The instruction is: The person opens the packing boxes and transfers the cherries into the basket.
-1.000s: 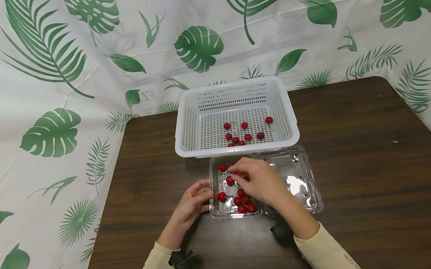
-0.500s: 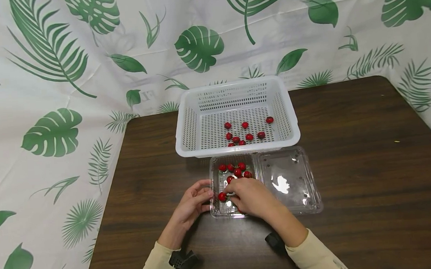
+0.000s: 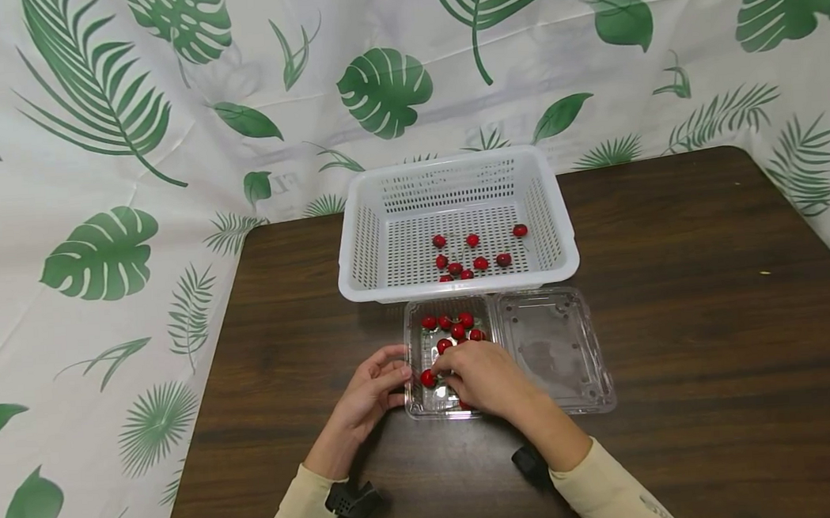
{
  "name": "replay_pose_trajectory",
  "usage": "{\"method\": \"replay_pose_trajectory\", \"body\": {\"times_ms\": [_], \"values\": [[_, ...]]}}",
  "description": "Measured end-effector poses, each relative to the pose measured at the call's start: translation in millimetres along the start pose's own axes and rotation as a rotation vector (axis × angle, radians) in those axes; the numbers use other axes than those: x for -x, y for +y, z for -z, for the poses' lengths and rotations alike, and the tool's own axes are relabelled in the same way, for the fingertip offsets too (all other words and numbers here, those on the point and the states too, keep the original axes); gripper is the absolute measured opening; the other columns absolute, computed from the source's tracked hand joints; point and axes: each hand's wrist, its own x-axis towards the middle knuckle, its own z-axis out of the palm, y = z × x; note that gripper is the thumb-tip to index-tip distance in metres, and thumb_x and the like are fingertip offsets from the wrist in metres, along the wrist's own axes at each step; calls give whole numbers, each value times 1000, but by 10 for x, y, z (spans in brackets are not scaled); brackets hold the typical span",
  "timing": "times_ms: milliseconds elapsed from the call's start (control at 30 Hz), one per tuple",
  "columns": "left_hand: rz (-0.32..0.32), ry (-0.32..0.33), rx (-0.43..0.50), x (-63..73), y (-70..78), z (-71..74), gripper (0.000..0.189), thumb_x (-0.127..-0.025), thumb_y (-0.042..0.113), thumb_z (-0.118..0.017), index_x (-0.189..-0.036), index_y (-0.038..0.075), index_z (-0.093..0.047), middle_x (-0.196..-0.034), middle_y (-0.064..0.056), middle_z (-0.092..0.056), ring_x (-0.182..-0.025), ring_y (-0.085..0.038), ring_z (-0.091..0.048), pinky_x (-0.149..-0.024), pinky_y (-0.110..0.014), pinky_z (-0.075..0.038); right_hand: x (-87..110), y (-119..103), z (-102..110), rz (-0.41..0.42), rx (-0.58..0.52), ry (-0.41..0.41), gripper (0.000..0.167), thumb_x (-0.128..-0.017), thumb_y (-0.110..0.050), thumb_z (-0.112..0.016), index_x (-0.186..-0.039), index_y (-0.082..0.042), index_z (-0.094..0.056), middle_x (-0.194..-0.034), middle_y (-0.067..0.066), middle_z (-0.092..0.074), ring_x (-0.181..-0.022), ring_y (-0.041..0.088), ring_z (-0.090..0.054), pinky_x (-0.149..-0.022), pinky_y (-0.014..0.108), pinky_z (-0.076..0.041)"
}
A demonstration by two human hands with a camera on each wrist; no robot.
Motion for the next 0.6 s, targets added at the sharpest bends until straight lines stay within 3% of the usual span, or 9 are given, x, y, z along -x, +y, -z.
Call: {"method": "replay_pose_trajectory", "body": {"times_ms": [600], "values": [[-17,-26,-1,-41,-30,31,34,-92,-3,-60,-125,0,-50,-92,-5,-61,-74,-14,-61,-58,-26,-54,-12,11,59,-1,-89,32,16,-83,-10,-78,-98,-16,-77,-93,-7,-71,-81,10,-66,-70,35,-55]]}}
